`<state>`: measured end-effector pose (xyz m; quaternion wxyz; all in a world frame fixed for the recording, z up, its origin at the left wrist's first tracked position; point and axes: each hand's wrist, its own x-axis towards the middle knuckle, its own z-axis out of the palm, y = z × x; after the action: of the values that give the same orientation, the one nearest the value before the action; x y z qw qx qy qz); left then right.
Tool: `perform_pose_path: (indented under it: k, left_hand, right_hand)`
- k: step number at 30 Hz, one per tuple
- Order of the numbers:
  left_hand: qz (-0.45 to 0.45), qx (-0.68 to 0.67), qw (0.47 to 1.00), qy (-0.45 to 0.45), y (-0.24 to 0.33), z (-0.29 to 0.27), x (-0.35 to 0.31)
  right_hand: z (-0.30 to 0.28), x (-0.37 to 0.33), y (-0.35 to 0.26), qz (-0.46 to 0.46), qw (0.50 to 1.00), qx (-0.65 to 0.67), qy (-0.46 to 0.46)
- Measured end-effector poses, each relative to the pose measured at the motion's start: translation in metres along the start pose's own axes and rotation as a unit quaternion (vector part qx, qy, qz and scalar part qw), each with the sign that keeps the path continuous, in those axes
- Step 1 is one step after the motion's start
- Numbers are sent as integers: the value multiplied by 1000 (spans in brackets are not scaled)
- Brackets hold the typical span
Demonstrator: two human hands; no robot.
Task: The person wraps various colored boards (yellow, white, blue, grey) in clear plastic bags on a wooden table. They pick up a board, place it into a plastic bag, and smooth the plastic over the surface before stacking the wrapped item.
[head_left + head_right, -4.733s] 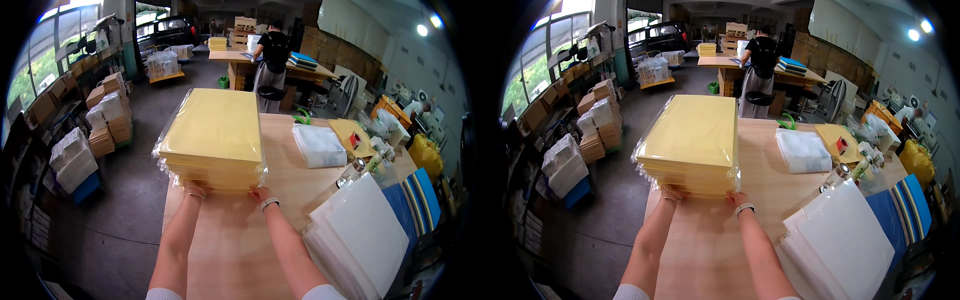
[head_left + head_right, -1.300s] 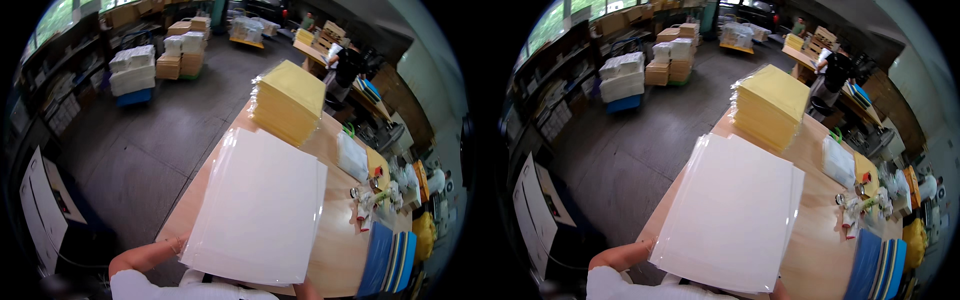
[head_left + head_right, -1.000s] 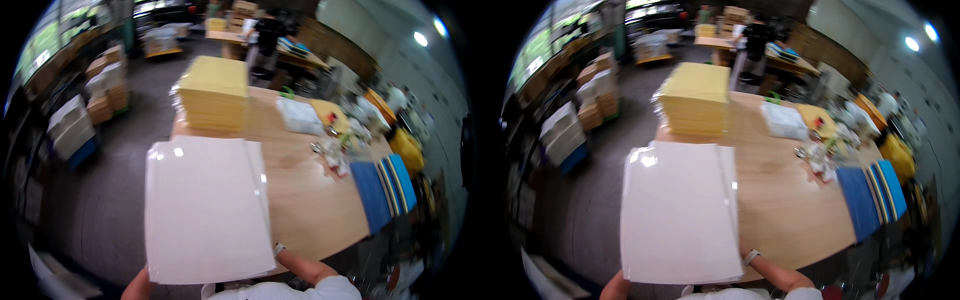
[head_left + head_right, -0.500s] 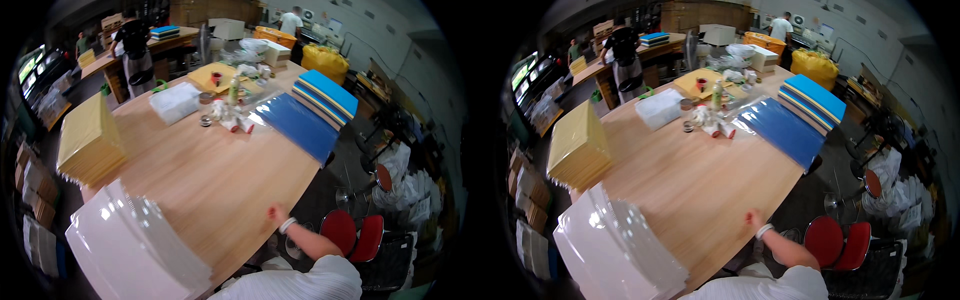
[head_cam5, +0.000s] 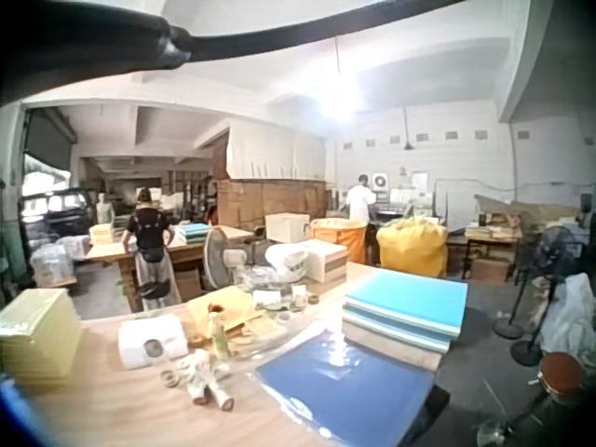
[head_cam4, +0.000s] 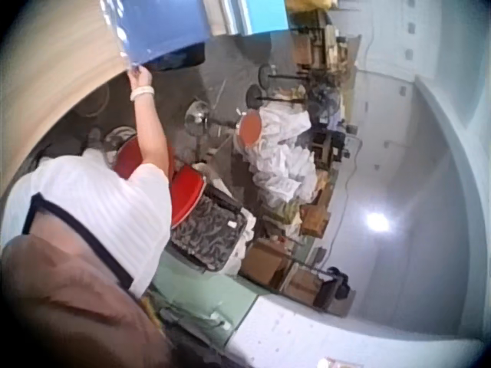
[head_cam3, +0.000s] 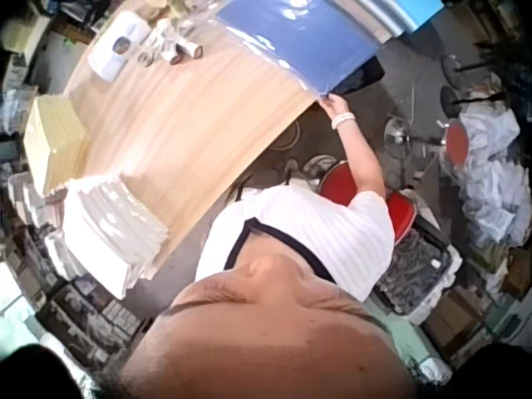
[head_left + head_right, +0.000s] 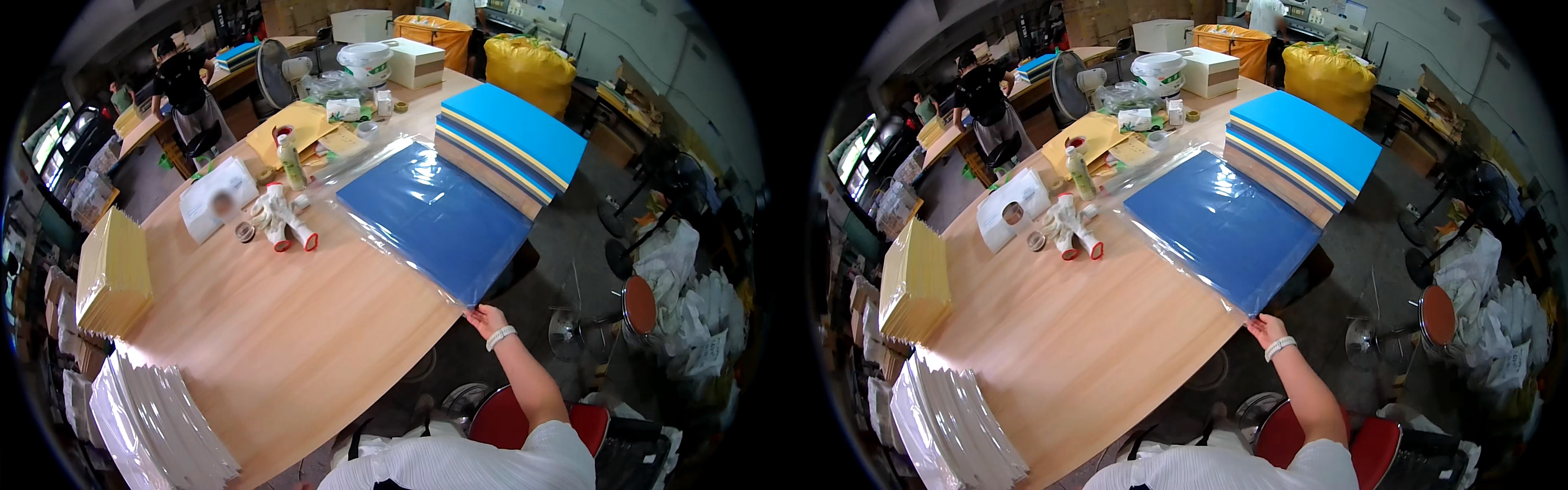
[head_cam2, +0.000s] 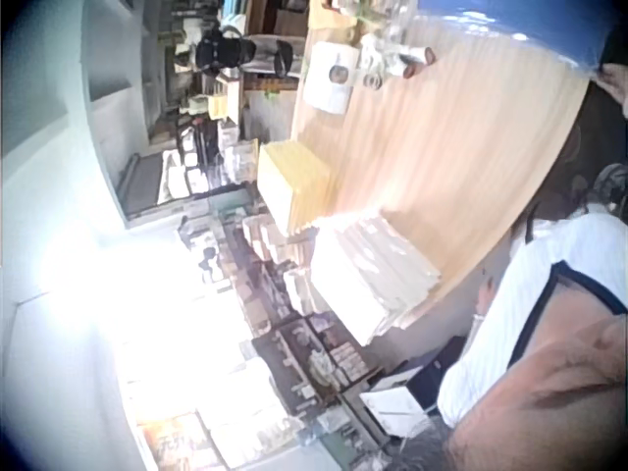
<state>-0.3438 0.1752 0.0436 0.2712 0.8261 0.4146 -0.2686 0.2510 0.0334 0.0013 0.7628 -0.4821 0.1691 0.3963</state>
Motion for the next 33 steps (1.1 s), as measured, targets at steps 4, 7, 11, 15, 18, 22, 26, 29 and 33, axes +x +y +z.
perform_pose_path:
  k: [4, 7, 11, 15, 18, 22, 26, 29, 33]
  left_hand:
    - [65, -152, 985, 51, 67, -43, 5]
    - [97, -415, 895, 132, 160, -95, 74]
    - [150, -567, 809, -38, 268, -119, 169]
    - [144, -744, 604, -248, 415, -127, 219]
    - [68, -825, 494, -265, 475, -115, 258]
    - [72, -835, 531, -125, 508, -105, 283]
    - [56, -797, 601, 16, 515, -132, 269]
    - [64, -781, 620, 37, 527, -177, 251]
    - [15, -746, 661, 78, 543, -216, 245]
  right_hand:
    - [3, -7, -36, 83, 996, 0, -36]
    - [5, -15, -62, 118, 992, -25, -45]
    - [6, -5, -85, 88, 992, -22, -86]
    - [4, 3, -100, 127, 980, 3, -151]
    - [1, 8, -97, 139, 979, -12, -149]
    - [-26, 25, -102, 222, 950, -49, -215]
    - [-22, 61, -161, 112, 983, 45, -136]
    - [-35, 115, -220, 82, 982, 62, -158]
    - [-43, 171, -293, 82, 979, 69, -171]
